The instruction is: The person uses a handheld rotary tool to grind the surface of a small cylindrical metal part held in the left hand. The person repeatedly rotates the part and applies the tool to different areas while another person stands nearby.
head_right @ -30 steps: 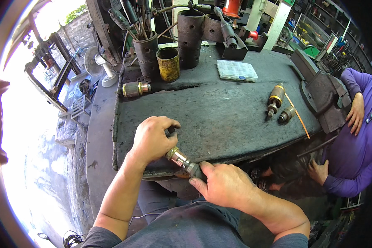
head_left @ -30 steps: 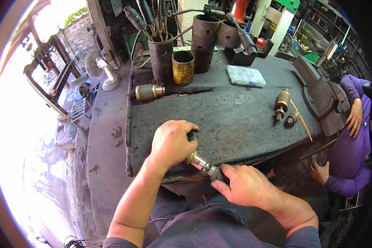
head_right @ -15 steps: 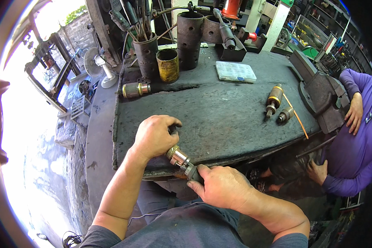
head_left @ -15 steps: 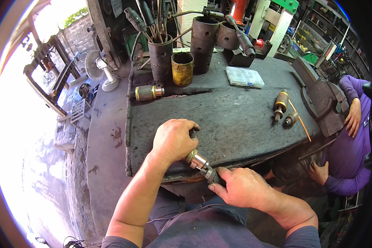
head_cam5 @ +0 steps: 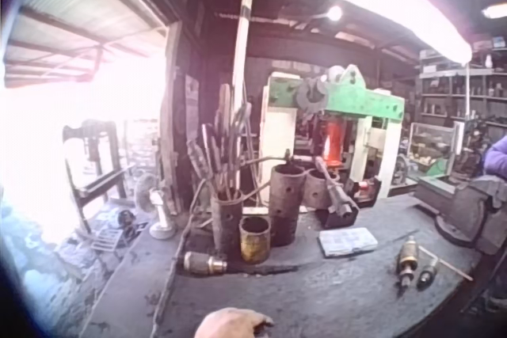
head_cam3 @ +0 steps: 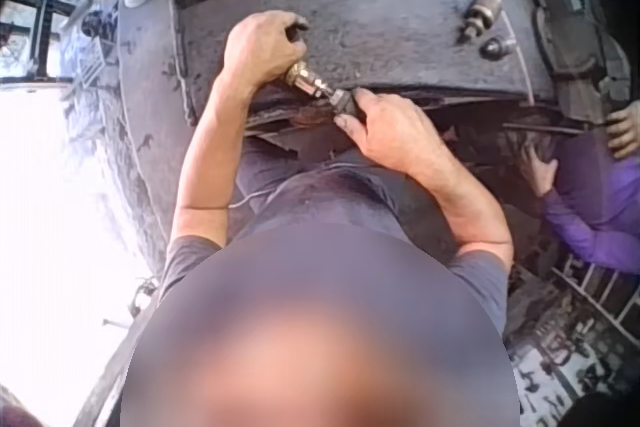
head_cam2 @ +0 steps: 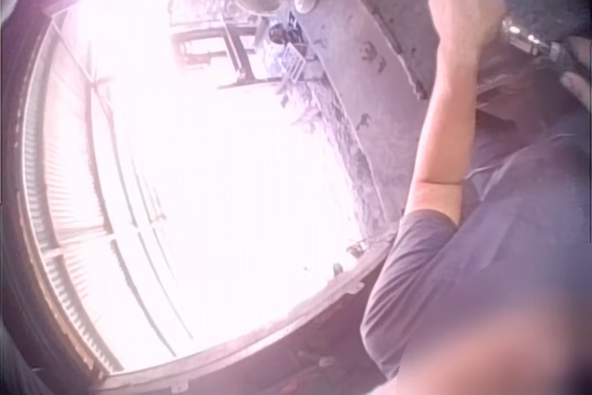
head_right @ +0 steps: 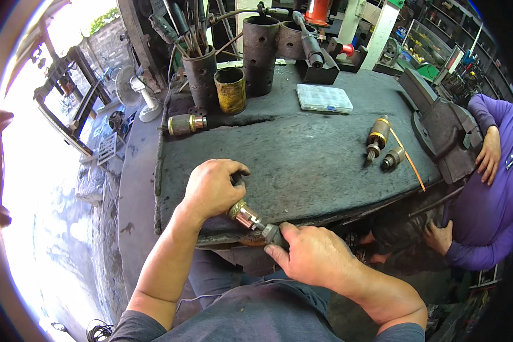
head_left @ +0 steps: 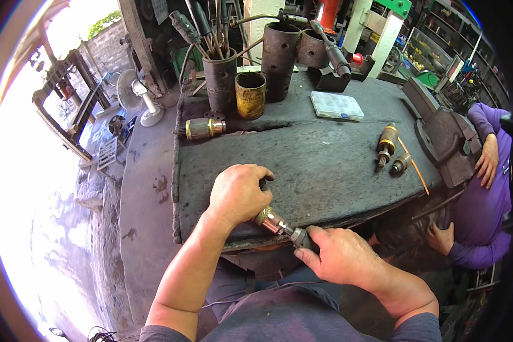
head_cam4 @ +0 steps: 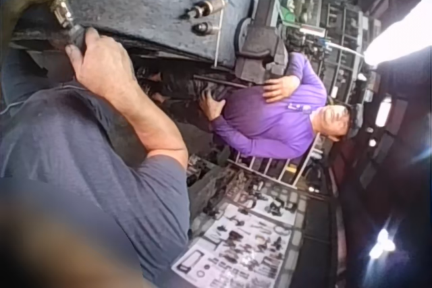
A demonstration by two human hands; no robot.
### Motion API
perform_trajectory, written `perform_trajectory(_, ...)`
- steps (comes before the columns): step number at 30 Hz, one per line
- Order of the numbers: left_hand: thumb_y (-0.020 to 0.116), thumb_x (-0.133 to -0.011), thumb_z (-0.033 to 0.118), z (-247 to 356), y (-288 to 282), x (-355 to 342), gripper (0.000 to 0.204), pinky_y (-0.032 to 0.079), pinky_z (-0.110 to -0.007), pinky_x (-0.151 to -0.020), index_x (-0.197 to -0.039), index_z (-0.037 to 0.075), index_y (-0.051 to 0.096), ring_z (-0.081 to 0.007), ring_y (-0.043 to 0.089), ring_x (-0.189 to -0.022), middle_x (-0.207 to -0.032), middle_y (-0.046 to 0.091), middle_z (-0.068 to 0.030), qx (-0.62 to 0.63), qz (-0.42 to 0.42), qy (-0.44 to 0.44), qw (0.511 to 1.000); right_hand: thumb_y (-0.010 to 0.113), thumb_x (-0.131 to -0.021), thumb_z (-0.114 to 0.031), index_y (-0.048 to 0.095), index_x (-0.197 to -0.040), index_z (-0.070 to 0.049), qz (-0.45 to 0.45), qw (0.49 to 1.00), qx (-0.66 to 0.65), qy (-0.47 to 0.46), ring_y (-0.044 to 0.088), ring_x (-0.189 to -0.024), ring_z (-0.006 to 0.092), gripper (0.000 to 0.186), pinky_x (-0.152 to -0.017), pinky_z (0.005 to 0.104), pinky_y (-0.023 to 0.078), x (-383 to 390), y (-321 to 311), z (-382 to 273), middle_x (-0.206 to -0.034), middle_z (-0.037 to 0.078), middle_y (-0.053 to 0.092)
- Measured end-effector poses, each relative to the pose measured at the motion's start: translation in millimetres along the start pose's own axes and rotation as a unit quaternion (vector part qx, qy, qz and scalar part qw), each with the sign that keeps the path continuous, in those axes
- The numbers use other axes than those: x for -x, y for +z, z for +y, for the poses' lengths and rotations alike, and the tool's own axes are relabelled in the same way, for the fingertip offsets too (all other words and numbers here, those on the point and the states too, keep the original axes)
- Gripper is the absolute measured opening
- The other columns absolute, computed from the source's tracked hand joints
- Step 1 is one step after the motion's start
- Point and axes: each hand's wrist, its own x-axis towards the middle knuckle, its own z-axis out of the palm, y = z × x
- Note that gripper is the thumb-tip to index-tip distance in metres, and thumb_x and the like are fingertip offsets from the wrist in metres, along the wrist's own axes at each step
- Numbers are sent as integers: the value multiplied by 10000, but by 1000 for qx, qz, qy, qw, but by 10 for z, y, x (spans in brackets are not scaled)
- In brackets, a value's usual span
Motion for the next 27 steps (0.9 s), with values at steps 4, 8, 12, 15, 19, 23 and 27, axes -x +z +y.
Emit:
perform_trajectory(4,783,-869,196,3,14,22,351,615,-482,-1089,-1189,99,890,-377,784,-1175,-1172,853,-148,10,2,-2,1000,702,-1125,-488,719,-1146,21,-17,1000,2,16,799,-898,513,510,-820,611,642,41,-13,18,-919,261,807)
perform_trajectory(8,784,-865,200,-16,24,22,347,617,-479,-1084,-1180,98,889,-376,785,-1166,-1154,854,-143,15,0,-5,1000,692,-1128,-500,722,-1138,20,-6,1000,1,16,801,-898,515,522,-815,615,644,40,-36,26,-925,273,808)
perform_trajectory(12,796,-859,190,-49,38,49,308,623,-482,-1013,-1141,109,889,-374,790,-1068,-1057,845,-125,23,37,28,999,699,-1122,-493,723,-1138,18,-35,999,-4,18,799,-896,517,511,-819,621,641,53,-37,17,-932,274,809)
perform_trajectory(15,801,-841,164,-76,43,133,293,623,-477,-967,-1115,111,890,-362,777,-992,-984,824,-101,27,59,43,997,693,-1124,-495,726,-1151,20,-4,1000,-15,9,798,-895,519,516,-818,618,642,50,-31,31,-926,276,809)
perform_trajectory(19,810,-805,137,-102,46,197,291,615,-469,-919,-1084,106,887,-346,760,-946,-934,803,-86,34,89,67,993,695,-1124,-491,723,-1150,18,-12,1000,-28,-4,797,-894,516,511,-812,615,641,64,-4,28,-913,275,803)
perform_trajectory(23,811,-789,125,-110,58,214,283,610,-471,-892,-1061,98,883,-352,748,-920,-922,798,-91,36,104,80,991,682,-1129,-506,724,-1187,18,2,1000,-9,10,797,-899,519,530,-823,613,646,37,-8,42,-927,274,806)
perform_trajectory(27,812,-788,126,-115,62,203,273,607,-472,-875,-1050,95,880,-358,744,-909,-916,794,-95,34,111,87,989,692,-1125,-503,716,-1161,15,-46,999,-10,-6,803,-910,503,520,-825,615,642,59,5,12,-930,264,807)
